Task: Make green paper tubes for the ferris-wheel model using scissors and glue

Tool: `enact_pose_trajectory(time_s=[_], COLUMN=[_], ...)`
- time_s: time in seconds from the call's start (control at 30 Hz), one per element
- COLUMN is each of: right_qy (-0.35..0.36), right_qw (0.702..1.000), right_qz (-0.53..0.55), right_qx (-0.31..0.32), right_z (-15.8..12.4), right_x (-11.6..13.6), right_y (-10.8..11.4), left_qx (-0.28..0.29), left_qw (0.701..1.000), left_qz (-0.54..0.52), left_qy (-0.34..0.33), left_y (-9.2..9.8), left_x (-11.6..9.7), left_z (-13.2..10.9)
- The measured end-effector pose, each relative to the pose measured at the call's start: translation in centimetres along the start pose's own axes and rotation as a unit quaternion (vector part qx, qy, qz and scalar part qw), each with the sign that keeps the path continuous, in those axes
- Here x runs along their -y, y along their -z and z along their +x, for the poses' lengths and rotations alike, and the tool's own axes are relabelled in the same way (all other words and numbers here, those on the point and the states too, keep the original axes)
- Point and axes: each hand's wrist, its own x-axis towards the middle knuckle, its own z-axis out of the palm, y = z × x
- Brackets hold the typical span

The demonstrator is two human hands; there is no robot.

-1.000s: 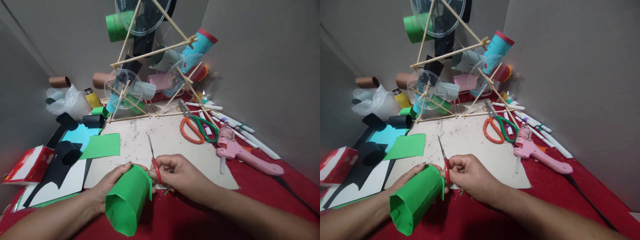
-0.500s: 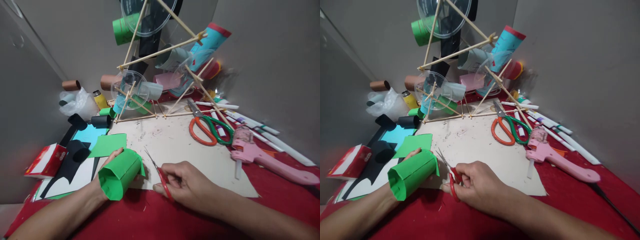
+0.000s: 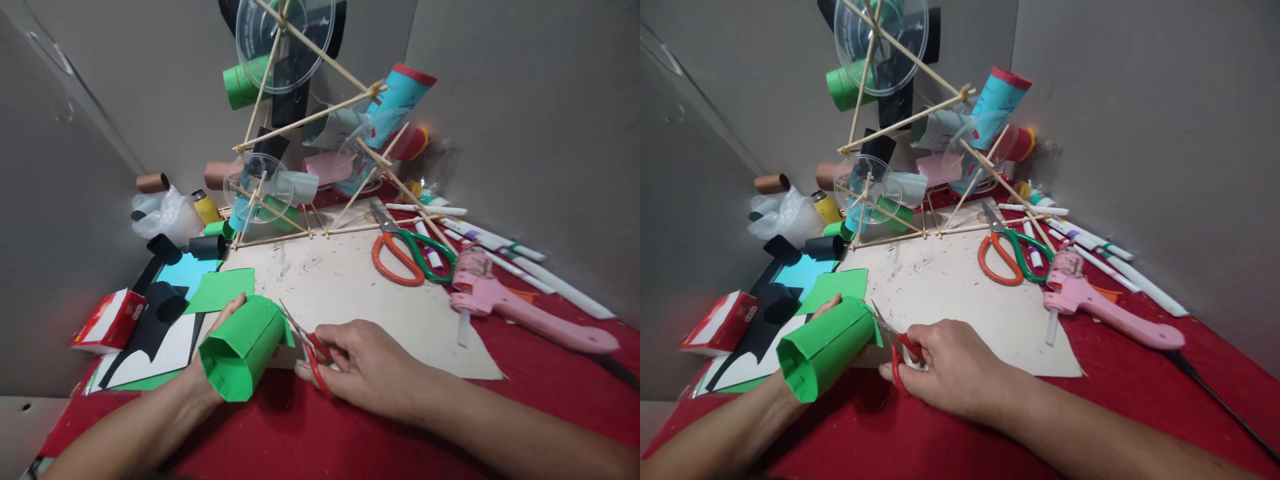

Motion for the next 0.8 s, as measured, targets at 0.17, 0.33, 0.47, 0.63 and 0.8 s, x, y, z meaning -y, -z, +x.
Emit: enact_pose_trajectory(time_s=[0.17, 0.33, 0.47, 0.63, 0.8], right_qy=[-0.001, 0.017, 0.009, -0.008, -0.020], right_qw=[1.000, 0.999, 0.999, 0.998, 0.997], right_qz=[0.012, 0.044, 0.043, 0.055, 0.070], right_qx=[0.006, 0.026, 0.031, 0.038, 0.025], right_z=[-0.2, -0.2, -0.2, -0.1, 0.0], right_x=[0.2, 0.1, -0.2, -0.3, -0.4], right_y=[0.0, 0.0, 0.0, 0.0, 0.0], left_qx=[0.005, 0.039, 0.056, -0.002, -0.024], left_qw=[1.000, 0.999, 0.998, 0.999, 0.995], left_qz=[-0.020, -0.013, -0.023, -0.012, 0.026], left_qy=[-0.002, -0.017, -0.022, -0.046, -0.089], left_y=[-0.5, 0.2, 0.7, 1.7, 1.9], left_x=[0.3, 1.0, 1.4, 1.8, 1.8], left_z=[-0.7, -0.1, 0.4, 0.5, 0.5])
